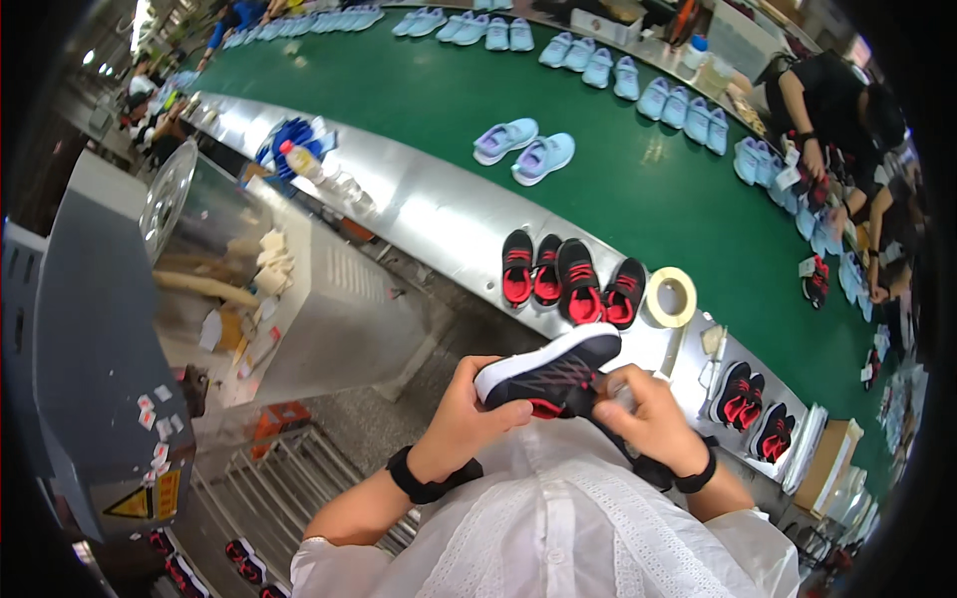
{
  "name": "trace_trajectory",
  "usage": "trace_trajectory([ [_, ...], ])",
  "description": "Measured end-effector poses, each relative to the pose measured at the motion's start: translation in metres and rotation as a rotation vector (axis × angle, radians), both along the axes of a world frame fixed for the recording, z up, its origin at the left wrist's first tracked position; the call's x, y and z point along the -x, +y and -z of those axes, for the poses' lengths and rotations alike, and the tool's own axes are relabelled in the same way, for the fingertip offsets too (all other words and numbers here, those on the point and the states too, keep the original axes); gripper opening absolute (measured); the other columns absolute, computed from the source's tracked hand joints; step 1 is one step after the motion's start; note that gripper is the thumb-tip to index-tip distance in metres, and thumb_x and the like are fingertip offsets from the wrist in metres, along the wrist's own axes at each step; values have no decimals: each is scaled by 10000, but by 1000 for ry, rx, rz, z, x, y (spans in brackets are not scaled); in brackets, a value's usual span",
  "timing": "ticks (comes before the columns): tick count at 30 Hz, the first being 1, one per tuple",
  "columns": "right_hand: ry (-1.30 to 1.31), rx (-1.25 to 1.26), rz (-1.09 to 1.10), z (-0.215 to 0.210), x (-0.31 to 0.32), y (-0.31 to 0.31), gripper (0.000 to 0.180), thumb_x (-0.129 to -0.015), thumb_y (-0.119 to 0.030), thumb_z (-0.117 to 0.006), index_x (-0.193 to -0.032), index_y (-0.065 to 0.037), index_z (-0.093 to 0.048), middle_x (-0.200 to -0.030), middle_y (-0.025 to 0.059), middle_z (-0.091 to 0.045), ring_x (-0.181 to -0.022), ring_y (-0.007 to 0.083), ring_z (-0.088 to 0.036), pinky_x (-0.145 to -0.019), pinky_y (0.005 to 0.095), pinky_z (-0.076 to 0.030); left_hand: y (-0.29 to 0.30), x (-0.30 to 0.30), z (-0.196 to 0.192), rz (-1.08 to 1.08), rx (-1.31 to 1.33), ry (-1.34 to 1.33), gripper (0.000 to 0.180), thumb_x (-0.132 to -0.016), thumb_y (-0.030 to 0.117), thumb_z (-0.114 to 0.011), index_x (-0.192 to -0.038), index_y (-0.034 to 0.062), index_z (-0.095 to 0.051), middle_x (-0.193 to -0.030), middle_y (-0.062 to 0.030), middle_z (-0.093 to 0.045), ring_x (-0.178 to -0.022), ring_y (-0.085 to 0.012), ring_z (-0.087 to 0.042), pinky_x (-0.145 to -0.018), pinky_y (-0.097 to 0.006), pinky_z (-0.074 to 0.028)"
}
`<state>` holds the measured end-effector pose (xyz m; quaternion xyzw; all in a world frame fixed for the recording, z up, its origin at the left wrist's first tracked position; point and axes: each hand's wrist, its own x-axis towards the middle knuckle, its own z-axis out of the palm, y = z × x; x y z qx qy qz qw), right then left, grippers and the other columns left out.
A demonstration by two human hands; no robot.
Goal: The person picks up black and red sneakers from a conveyor belt and wipes the soles with a white cloth. They then place the shoes on a metal rack. The person also handles light blue sneakers, using a syringe-like tool to apply a substance to the sole before placing them on the rack.
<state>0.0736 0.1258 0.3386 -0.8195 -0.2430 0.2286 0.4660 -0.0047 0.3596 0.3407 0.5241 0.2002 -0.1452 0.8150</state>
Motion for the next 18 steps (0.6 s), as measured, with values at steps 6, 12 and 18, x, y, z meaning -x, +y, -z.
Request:
trace_trajectory([
  [6,397,-300,536,44,1,-5,470,-781,-23,-620,-1206,-14,-419,-1028,110,-582,-878,151,-573,-761,262,-482,-59,-29,67,263,111,-150,604,-797,61,-688,-1245,4,-288,-1211,-117,-452,-1106,-186,-509,-876,-307,-472],
  [12,171,-116,671,88,-52,-29,453,-748,-15,-563,-1195,-26,-485,-957,112,-612,-854,185,-599,-755,297,-486,-68,-76,121,430,-640,-397,576,-786,149,-668,-1264,-4,-387,-1191,-165,-490,-1134,-292,-476,-966,-370,-370],
  [18,-310,161,571,163,-101,-17,403,-758,-154,-647,-1128,-20,-562,-1024,187,-628,-959,343,-604,-830,386,-478,-87,-108,167,493,-1139,-622,690,-702,82,-641,-1327,67,-349,-995,-176,-528,-942,-355,-525,-832,-432,-432],
])
